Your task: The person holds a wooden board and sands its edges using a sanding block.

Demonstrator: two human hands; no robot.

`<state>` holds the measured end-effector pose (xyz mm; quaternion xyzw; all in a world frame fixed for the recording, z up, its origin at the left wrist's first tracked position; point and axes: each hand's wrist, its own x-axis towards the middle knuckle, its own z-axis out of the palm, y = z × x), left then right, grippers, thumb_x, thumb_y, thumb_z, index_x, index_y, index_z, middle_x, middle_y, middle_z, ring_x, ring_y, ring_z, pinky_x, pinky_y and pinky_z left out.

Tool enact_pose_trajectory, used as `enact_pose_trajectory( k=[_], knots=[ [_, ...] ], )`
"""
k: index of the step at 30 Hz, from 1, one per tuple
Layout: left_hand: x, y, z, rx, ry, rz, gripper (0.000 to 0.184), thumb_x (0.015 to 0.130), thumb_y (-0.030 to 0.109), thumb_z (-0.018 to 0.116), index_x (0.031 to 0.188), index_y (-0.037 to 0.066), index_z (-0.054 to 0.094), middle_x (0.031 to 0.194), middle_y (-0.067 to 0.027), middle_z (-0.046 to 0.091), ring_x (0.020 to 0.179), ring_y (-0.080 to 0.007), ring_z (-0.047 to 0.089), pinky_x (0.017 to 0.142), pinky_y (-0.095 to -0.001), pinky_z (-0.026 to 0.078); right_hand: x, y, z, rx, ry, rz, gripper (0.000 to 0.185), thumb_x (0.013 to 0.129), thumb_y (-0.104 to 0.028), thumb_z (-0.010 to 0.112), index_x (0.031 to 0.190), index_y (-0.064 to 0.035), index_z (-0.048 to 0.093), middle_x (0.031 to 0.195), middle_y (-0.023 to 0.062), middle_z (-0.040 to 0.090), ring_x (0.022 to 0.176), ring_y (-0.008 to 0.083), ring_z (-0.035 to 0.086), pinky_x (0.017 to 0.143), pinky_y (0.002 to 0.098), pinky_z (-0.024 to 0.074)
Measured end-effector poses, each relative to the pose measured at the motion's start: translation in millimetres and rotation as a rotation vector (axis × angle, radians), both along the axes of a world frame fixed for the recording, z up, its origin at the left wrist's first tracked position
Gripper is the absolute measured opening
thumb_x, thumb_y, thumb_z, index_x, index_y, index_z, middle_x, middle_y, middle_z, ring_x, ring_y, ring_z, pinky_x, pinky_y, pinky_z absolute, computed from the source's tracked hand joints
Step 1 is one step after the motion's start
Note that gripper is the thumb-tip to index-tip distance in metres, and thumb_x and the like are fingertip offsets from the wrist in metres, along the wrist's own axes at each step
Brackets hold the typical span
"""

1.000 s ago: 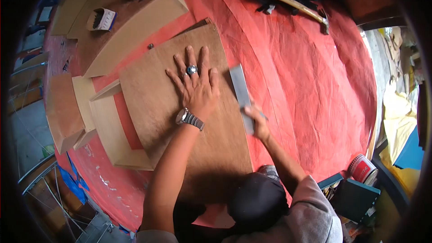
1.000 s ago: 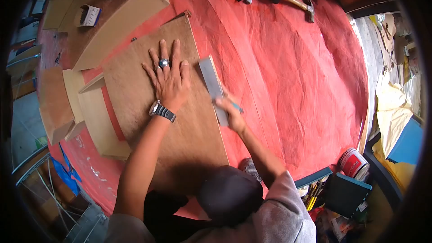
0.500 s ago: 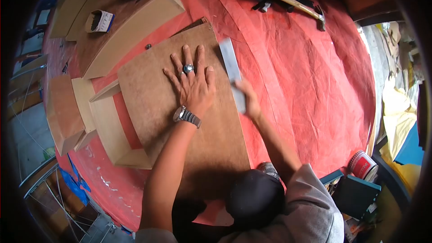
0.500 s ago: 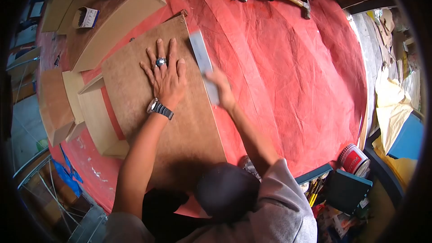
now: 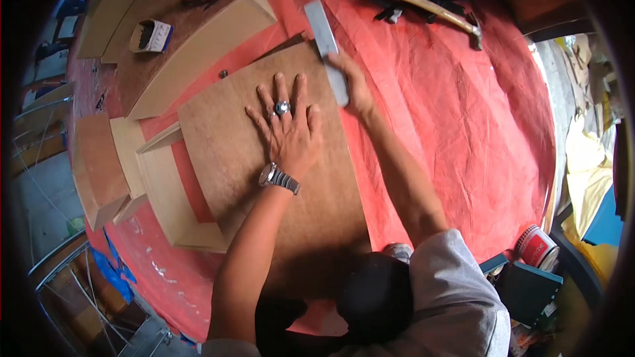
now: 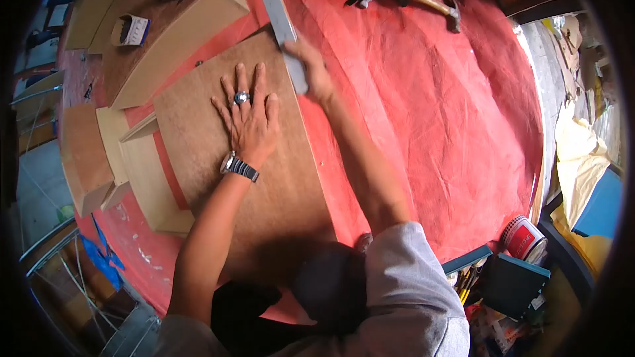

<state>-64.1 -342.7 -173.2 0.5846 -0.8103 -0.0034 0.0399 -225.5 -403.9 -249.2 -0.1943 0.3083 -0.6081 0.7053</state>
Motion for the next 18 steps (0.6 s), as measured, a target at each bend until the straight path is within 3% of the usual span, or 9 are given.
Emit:
enact_pose_trajectory(
  k=[1,3,6,7,9,11,13,15,18],
  knots=[
    [-1.1,-2.7,-1.0,-0.012,0.0,-0.005,0.065,0.108,0.039,0.043,0.169,0.023,0.025,0.176,-0.0174,0.015,0.159,-0.0508,0.011,0.122,-0.0759,0.005,1.5,18.5,-21.4,0.026,0.034,-0.016,0.071,0.098,-0.037,0.062,0.158,-0.0034,0.044,0.126,0.0036,0.064,0.108,0.0121,0.058,0.096,0.0282,0.0466],
    [1.0,-1.8,0.6,-0.013,-0.009,0.001,0.065,0.108,0.039,0.042,0.169,0.023,0.025,0.176,-0.0171,0.015,0.159,-0.0504,0.011,0.122,-0.0757,0.004,13.4,73.9,-1.3,-0.033,0.089,-0.138,0.073,0.099,-0.036,0.062,0.16,-0.0011,0.04,0.133,0.0065,0.064,0.117,0.0148,0.059,0.102,0.03,0.0461],
    [-0.6,3.9,1.2,0.013,-0.008,0.014,0.065,0.108,0.04,0.041,0.169,0.022,0.026,0.176,-0.0174,0.016,0.16,-0.05,0.011,0.122,-0.0755,0.003,15.9,200.3,-10.1,0.212,0.113,0.006,0.077,0.099,-0.033,0.063,0.161,0.0032,0.036,0.148,0.0115,0.058,0.134,0.02,0.054,0.114,0.035,0.0412],
    [-0.1,2.7,-0.7,-0.005,-0.001,0.01,0.066,0.108,0.04,0.042,0.169,0.021,0.027,0.176,-0.0179,0.017,0.16,-0.0502,0.011,0.122,-0.076,0.003,20.2,238.4,-29.0,0.138,0.209,0.027,0.074,0.1,-0.034,0.062,0.16,0.003,0.038,0.144,0.0103,0.06,0.13,0.0206,0.056,0.111,0.0358,0.0435],
    [-0.6,-3.2,0.3,-0.022,-0.008,0.001,0.065,0.108,0.04,0.041,0.169,0.021,0.027,0.176,-0.0178,0.017,0.16,-0.0498,0.01,0.122,-0.0754,0.002,30.0,279.2,-45.4,0.034,0.192,0.198,0.054,0.103,-0.034,0.061,0.145,0.0,0.058,0.132,0.0073,0.065,0.121,0.021,0.06,0.103,0.0376,0.0486],
    [0.5,-0.7,2.2,-0.002,-0.032,0.008,0.064,0.109,0.039,0.039,0.169,0.022,0.026,0.176,-0.0165,0.015,0.16,-0.0485,0.01,0.124,-0.0731,0.003,39.0,305.3,-117.4,-0.216,0.54,0.265,0.058,0.1,-0.039,0.063,0.145,-0.0033,0.055,0.127,0.0058,0.065,0.115,0.0169,0.059,0.098,0.0367,0.0494],
    [-1.5,1.4,6.5,0.019,0.0,0.008,0.064,0.109,0.039,0.04,0.169,0.022,0.026,0.177,-0.0158,0.015,0.161,-0.048,0.009,0.123,-0.0736,0.002,35.0,298.1,-102.8,-0.095,0.499,0.247,0.058,0.099,-0.041,0.064,0.144,-0.0059,0.054,0.116,0.0048,0.066,0.102,0.0142,0.061,0.088,0.0353,0.0511],
    [0.2,-1.5,4.0,0.012,-0.01,0.015,0.065,0.108,0.04,0.04,0.169,0.022,0.026,0.177,-0.0156,0.015,0.161,-0.0479,0.009,0.123,-0.074,0.002,25.8,255.7,-64.1,0.337,0.056,0.132,0.054,0.099,-0.04,0.064,0.142,-0.0077,0.054,0.098,0.0044,0.067,0.083,0.0127,0.063,0.074,0.0333,0.0537],
    [0.8,0.4,2.4,-0.014,0.016,0.016,0.065,0.108,0.04,0.041,0.169,0.022,0.027,0.176,-0.0156,0.017,0.16,-0.0483,0.011,0.123,-0.0749,0.004,-18.9,247.4,-13.2,0.505,-0.017,0.225,0.032,0.096,-0.038,0.068,0.115,-0.0138,0.057,0.073,0.0027,0.056,0.056,0.0153,0.056,0.049,0.0312,0.0467]
  ],
)
